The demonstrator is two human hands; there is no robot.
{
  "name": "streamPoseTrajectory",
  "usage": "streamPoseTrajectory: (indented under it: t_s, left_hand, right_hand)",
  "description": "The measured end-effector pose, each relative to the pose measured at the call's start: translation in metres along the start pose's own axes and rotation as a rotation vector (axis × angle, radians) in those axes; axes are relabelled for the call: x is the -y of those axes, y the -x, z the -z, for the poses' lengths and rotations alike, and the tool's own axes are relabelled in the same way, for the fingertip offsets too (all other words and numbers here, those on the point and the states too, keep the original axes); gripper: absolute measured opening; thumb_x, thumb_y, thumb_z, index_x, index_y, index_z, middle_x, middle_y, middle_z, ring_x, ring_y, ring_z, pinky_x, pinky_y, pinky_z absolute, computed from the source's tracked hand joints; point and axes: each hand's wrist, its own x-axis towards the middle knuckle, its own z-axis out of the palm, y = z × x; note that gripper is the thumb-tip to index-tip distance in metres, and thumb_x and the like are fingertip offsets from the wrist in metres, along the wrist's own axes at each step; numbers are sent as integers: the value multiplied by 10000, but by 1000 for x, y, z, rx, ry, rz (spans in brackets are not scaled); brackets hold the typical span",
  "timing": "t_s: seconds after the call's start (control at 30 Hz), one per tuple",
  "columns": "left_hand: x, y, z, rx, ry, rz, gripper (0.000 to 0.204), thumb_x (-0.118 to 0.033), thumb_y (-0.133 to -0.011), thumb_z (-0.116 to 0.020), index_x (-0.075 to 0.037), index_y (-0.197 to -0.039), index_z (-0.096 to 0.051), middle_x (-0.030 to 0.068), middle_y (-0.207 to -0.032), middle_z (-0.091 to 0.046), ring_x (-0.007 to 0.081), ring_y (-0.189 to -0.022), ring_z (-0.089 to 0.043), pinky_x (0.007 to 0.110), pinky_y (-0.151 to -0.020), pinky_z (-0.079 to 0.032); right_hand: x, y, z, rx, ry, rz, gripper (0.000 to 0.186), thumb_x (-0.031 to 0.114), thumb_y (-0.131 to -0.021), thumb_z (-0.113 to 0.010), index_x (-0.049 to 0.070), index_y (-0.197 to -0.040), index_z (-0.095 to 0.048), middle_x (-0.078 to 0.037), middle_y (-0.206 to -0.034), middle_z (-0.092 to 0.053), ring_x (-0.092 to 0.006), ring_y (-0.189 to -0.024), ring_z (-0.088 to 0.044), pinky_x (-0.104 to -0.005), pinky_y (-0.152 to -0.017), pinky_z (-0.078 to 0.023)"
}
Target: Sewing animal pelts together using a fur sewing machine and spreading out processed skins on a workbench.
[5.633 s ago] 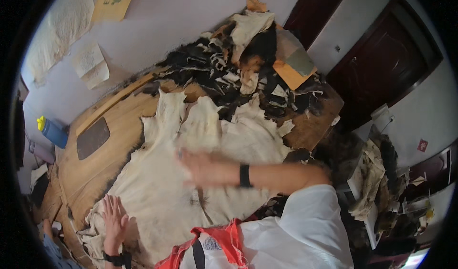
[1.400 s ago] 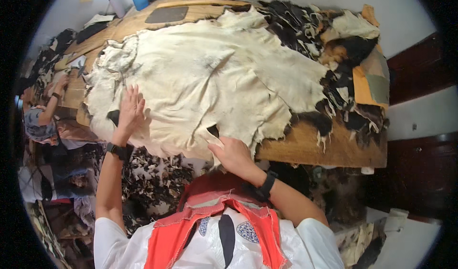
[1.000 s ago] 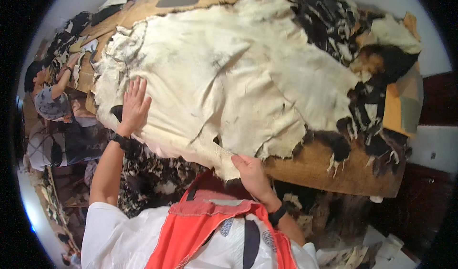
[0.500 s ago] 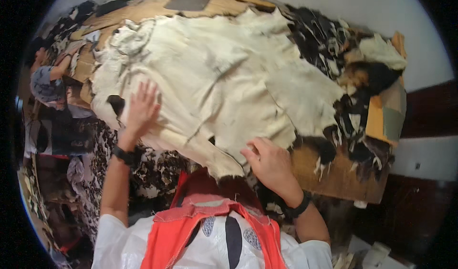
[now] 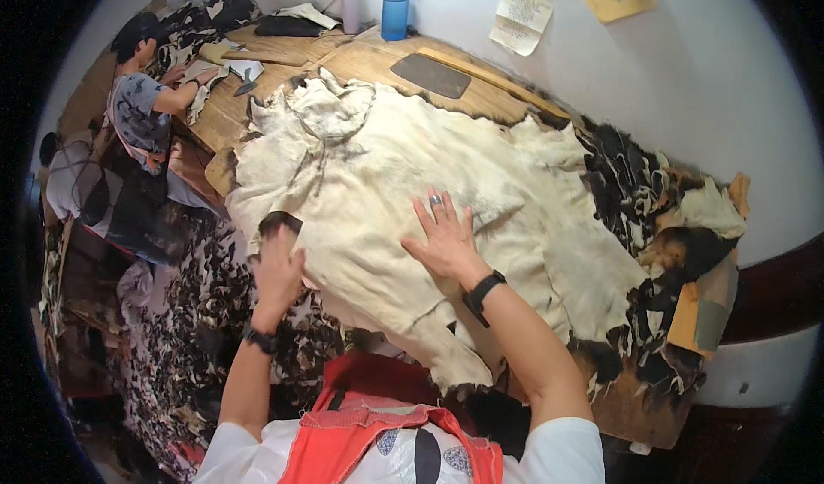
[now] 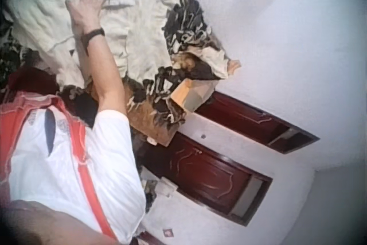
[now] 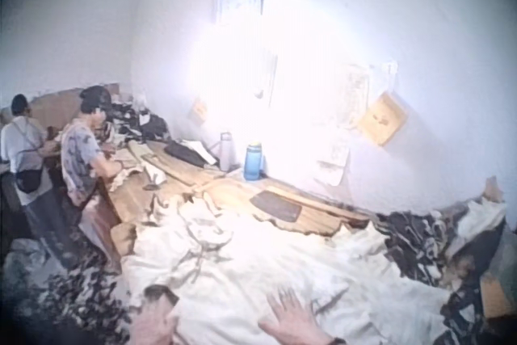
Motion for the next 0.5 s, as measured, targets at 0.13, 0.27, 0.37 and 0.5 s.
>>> streamPoseTrajectory:
  t_s: [0.13, 0.27, 0.37, 0.5]
  left_hand:
    - [35, -5, 53, 191, 452, 301, 235, -237, -946, -607, -42, -1067, -656, 194, -1076, -669, 398, -992, -629, 438, -825, -477]
    - [38, -86, 80, -88, 692, -65, 190, -92, -948, -565, -15, -1093, -659, 201, -1130, -666, 380, -1053, -620, 440, -885, -481]
    - [43, -146, 42, 135, 586, -506, 417, -129, -931, -582, 3, -1325, -542, 222, -1477, -450, 443, -1384, -386, 465, -1158, -329]
    - [41, -140, 11, 440, 287, -914, 859, -520, -843, -666, -82, -1521, -373, 267, -1575, -298, 466, -1469, -247, 529, -1190, -241]
  right_hand:
    - [-6, -20, 23, 103, -54, -33, 790, 585, -921, -545, 126, -1534, -347, -221, -1578, -301, -389, -1497, -208, -686, -1123, -206]
    - [13, -90, 34, 25, -117, -44, 609, 453, -980, -529, 52, -1432, -449, -248, -1414, -480, -425, -1404, -365, -642, -1067, -341]
    - [66, -183, 31, -32, -118, 89, 529, 386, -1024, -451, 44, -1429, -447, -237, -1411, -502, -439, -1393, -383, -632, -1077, -346]
    - [88, -272, 5, 0, -187, 81, 597, 440, -1032, -398, 60, -1491, -360, -215, -1542, -375, -424, -1463, -277, -677, -1110, -267]
